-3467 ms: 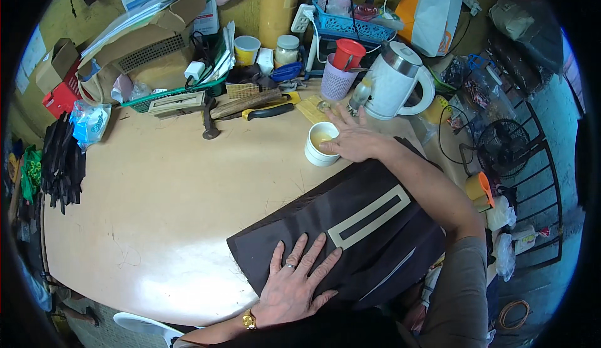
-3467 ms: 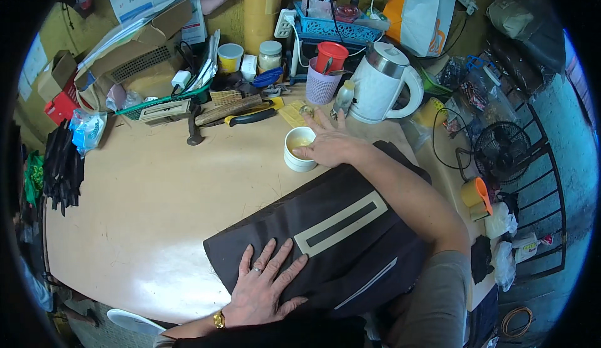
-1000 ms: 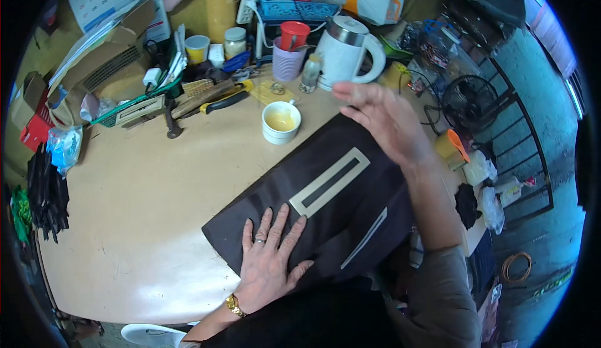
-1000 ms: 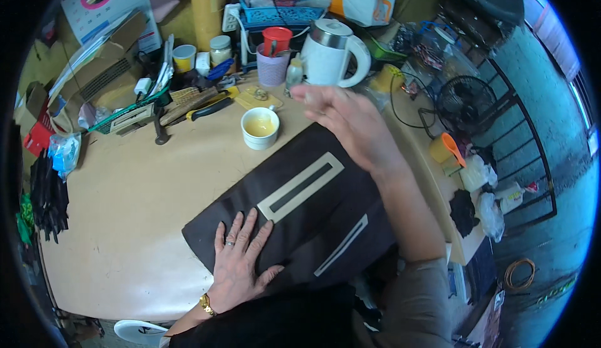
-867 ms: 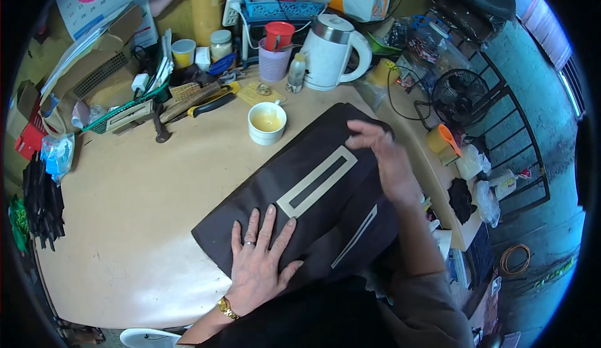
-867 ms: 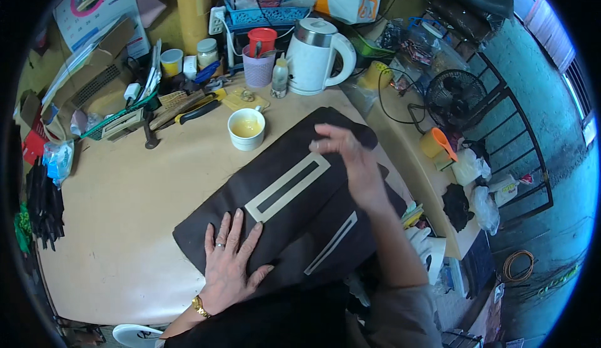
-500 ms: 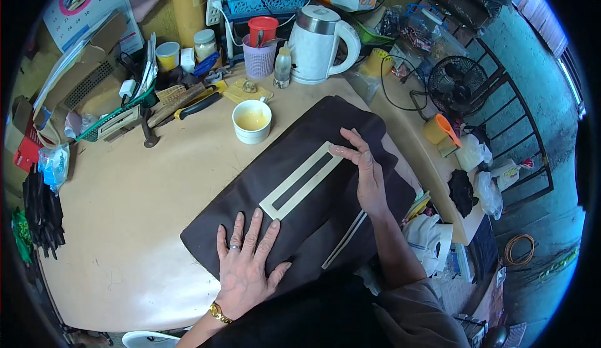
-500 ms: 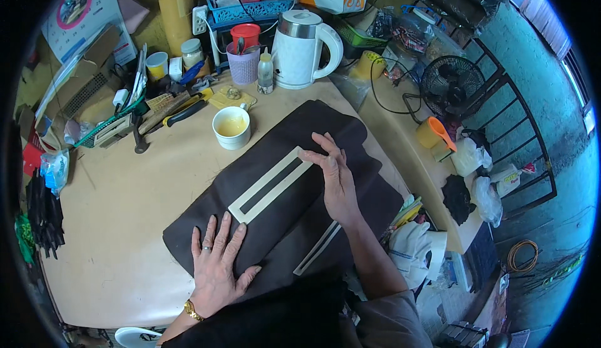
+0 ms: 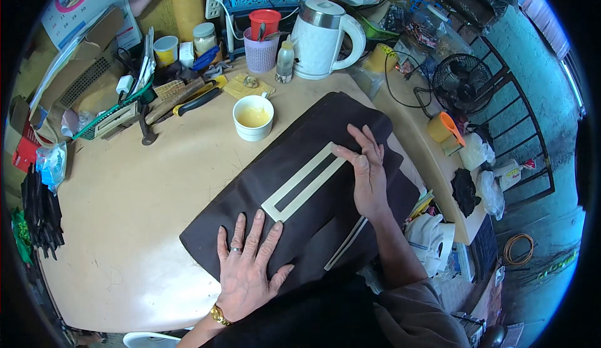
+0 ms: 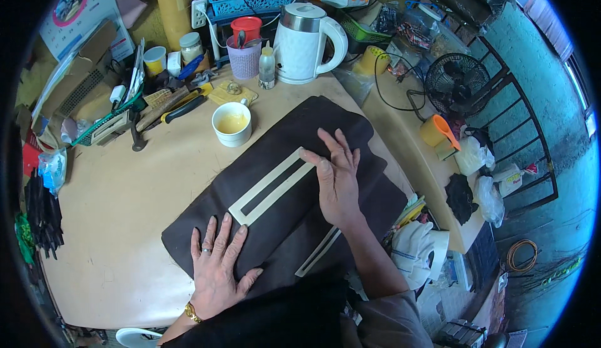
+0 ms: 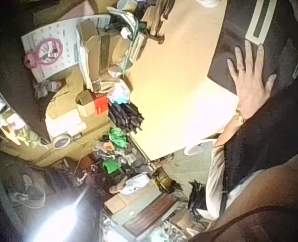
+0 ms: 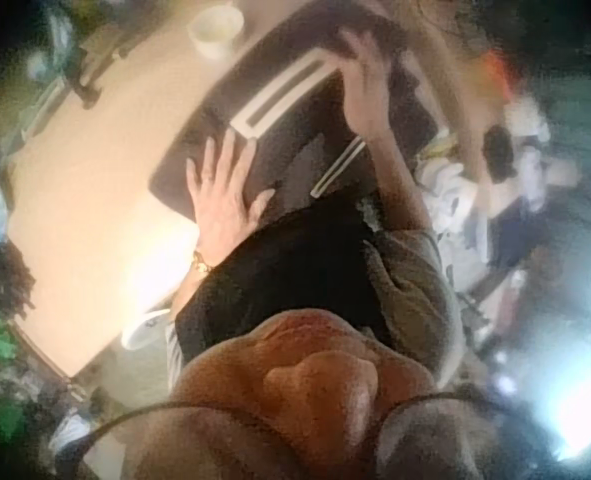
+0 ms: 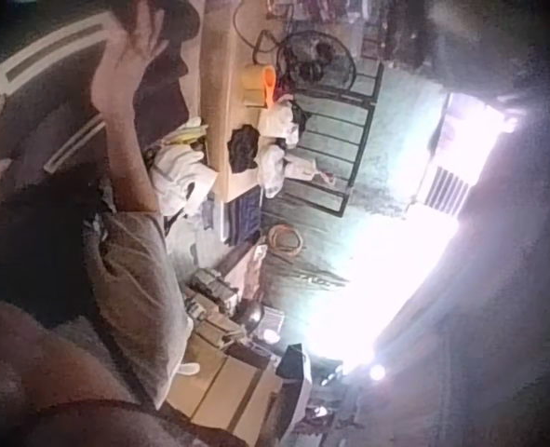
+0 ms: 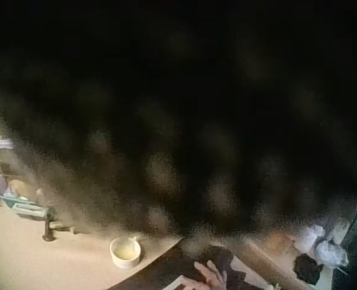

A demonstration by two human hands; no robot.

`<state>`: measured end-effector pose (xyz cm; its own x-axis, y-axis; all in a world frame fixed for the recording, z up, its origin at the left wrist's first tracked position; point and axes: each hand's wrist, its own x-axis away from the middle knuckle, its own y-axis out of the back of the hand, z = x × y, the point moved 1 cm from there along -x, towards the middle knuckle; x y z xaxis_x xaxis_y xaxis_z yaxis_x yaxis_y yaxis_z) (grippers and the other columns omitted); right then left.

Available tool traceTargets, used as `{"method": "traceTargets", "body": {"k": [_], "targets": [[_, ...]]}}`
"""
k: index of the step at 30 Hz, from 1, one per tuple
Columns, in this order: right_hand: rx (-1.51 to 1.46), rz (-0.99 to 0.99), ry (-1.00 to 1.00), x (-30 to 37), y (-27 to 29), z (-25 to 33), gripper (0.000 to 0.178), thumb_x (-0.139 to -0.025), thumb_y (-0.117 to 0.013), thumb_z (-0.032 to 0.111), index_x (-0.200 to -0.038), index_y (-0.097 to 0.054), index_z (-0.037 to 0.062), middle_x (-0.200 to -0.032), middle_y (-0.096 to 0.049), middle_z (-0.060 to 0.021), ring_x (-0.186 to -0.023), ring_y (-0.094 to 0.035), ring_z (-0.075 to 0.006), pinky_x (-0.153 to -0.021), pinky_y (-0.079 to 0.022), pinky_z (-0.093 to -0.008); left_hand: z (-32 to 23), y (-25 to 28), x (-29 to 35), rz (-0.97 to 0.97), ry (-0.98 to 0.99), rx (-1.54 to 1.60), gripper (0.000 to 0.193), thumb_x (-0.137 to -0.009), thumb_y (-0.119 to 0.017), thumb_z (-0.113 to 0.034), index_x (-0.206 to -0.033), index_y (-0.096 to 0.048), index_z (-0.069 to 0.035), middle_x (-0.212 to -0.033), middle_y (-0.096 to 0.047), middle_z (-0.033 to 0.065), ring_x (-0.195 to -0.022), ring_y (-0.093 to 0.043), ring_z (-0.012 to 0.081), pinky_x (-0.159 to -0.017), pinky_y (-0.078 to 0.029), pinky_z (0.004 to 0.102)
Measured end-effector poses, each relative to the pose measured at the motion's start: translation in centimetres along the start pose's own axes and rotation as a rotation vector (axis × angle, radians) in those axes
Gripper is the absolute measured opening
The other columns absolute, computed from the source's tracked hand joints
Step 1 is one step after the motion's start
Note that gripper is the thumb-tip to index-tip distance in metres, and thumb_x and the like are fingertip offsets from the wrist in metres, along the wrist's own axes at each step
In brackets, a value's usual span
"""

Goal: The person applies glue from a small cup onto the surfaces and edges of leather panels, spreading the adhesive with a finger.

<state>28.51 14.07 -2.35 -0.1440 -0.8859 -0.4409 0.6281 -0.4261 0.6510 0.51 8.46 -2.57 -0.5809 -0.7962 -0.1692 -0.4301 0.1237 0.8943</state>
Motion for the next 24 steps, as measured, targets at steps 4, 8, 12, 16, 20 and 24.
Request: {"method": "traceTargets", "body": {"k": [4, 8, 12, 16, 20, 24], "targets": [[-0.027, 0.023, -0.007, -0.1, 0.1, 0.4, 0.053, -0.109, -0.027, 0.041, -0.121, -0.072, 0.0164, -0.152, -0.044, -0.0097, -0.149, -0.023, -0.0337, -0.119, -0.001, -0.0597, -0.1, 0.2, -0.1, 0.002, 0.008, -0.003, 0.085, -0.074, -0.080, -0.040, -0.148, -0.046, -0.013, -0.158, -0.034, 0.0205, -0.142, -0.034, 0.0460, -0.115, -0.017, 0.0647], [-0.012, 0.018, -0.037, -0.1, -0.1, 0.6, 0.052, -0.109, -0.027, 0.039, -0.121, -0.072, 0.0170, -0.153, -0.043, -0.0094, -0.150, -0.021, -0.0336, -0.119, 0.000, -0.0600, -0.1, 0.2, -0.1, 0.007, 0.008, -0.004, 0.085, -0.075, -0.080, -0.040, -0.148, -0.046, -0.013, -0.157, -0.034, 0.0205, -0.142, -0.034, 0.0457, -0.115, -0.017, 0.0645], [-0.031, 0.008, -0.024, 0.3, -0.1, 0.7, 0.050, -0.109, -0.028, 0.038, -0.121, -0.072, 0.0178, -0.153, -0.042, -0.0091, -0.150, -0.020, -0.0335, -0.119, 0.001, -0.0602, -0.1, 0.2, -0.1, -0.004, 0.005, -0.001, 0.085, -0.075, -0.080, -0.040, -0.148, -0.046, -0.013, -0.158, -0.034, 0.0199, -0.142, -0.033, 0.0454, -0.115, -0.018, 0.0645], [0.029, -0.015, -0.039, 0.5, -0.5, 1.3, 0.049, -0.109, -0.030, 0.038, -0.121, -0.072, 0.0172, -0.154, -0.042, -0.0093, -0.150, -0.020, -0.0343, -0.118, 0.001, -0.0609, -0.1, 0.1, 0.0, -0.007, 0.004, 0.001, 0.084, -0.075, -0.080, -0.038, -0.148, -0.046, -0.013, -0.158, -0.033, 0.0194, -0.142, -0.033, 0.0449, -0.115, -0.017, 0.0644], [0.092, -0.013, -0.052, 0.8, -0.8, 1.6, 0.048, -0.108, -0.031, 0.038, -0.122, -0.072, 0.0160, -0.155, -0.040, -0.0096, -0.150, -0.019, -0.0376, -0.117, 0.000, -0.0650, -0.1, 0.2, 0.0, -0.002, 0.002, 0.004, 0.085, -0.075, -0.080, -0.038, -0.148, -0.046, -0.013, -0.158, -0.034, 0.0193, -0.142, -0.033, 0.0448, -0.115, -0.017, 0.0643], [0.183, -0.024, -0.049, 1.5, -1.4, 2.1, 0.048, -0.108, -0.031, 0.037, -0.124, -0.071, 0.0150, -0.159, -0.033, -0.0101, -0.150, -0.017, -0.0415, -0.114, -0.001, -0.0701, -0.1, 0.3, -0.1, 0.006, 0.008, 0.008, 0.085, -0.074, -0.080, -0.038, -0.148, -0.046, -0.013, -0.158, -0.034, 0.0196, -0.142, -0.033, 0.0447, -0.115, -0.017, 0.0641]]}}
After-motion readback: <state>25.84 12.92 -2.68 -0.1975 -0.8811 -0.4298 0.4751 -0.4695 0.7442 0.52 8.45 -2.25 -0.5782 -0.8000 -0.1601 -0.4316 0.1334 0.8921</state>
